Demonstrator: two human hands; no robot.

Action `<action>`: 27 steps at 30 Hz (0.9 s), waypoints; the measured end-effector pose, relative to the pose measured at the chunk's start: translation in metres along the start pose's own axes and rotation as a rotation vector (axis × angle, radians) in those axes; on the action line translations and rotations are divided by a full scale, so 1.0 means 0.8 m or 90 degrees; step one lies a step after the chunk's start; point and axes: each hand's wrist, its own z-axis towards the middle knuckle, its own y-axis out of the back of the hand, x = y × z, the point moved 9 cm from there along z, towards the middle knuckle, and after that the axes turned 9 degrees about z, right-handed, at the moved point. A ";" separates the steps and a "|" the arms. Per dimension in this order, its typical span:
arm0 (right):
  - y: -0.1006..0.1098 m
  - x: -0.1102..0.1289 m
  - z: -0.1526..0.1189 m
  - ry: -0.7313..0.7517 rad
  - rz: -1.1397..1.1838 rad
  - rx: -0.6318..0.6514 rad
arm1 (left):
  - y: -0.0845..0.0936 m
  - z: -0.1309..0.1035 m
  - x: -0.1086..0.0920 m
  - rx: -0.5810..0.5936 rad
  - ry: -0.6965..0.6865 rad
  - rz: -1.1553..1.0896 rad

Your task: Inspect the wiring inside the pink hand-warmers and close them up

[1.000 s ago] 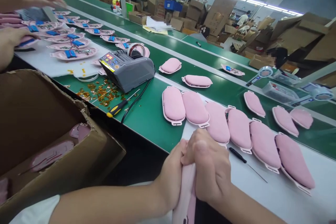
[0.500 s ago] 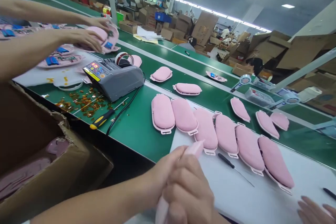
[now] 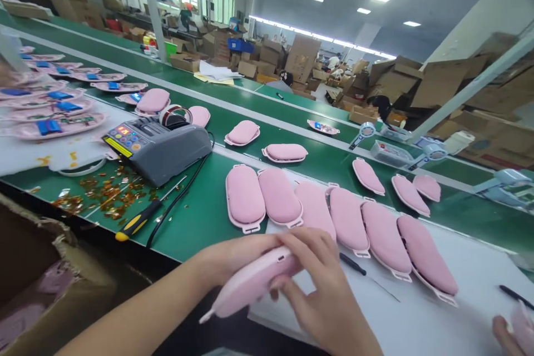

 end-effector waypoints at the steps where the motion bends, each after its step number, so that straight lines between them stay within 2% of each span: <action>1: 0.001 -0.010 -0.010 -0.026 0.005 -0.006 | 0.009 -0.001 -0.008 -0.026 -0.024 0.075; 3: 0.005 -0.024 -0.033 -0.061 0.004 -0.074 | 0.022 -0.009 -0.021 -0.080 -0.083 0.256; 6: 0.007 -0.036 -0.064 -0.115 -0.045 -0.163 | 0.016 -0.025 -0.024 -0.127 -0.190 0.594; 8: 0.002 -0.041 -0.075 -0.142 -0.059 -0.147 | 0.003 -0.042 -0.026 -0.242 -0.329 0.806; 9: -0.001 -0.044 -0.078 -0.152 -0.065 -0.128 | -0.002 -0.053 -0.027 -0.337 -0.401 0.877; 10: -0.004 -0.046 -0.081 -0.161 -0.064 -0.108 | -0.009 -0.063 -0.026 -0.421 -0.460 0.921; 12: -0.006 -0.048 -0.084 -0.173 -0.059 -0.099 | -0.020 -0.075 -0.019 -0.542 -0.540 0.940; 14: -0.003 -0.046 -0.084 -0.173 -0.066 -0.140 | -0.024 -0.076 -0.014 -0.588 -0.572 0.906; 16: -0.001 -0.044 -0.080 -0.179 -0.089 -0.189 | -0.020 -0.073 -0.015 -0.613 -0.571 0.866; 18: -0.004 -0.045 -0.074 -0.186 -0.099 -0.195 | -0.012 -0.068 -0.020 -0.609 -0.558 0.840; 23: -0.016 -0.048 -0.072 -0.145 -0.104 -0.058 | -0.009 -0.068 -0.019 -0.545 -0.540 0.871; 25: -0.011 -0.043 -0.076 -0.117 -0.115 -0.018 | -0.017 -0.072 -0.014 -0.506 -0.540 0.902; 27: -0.002 -0.037 -0.070 -0.074 -0.103 0.008 | -0.022 -0.074 -0.020 -0.467 -0.554 0.908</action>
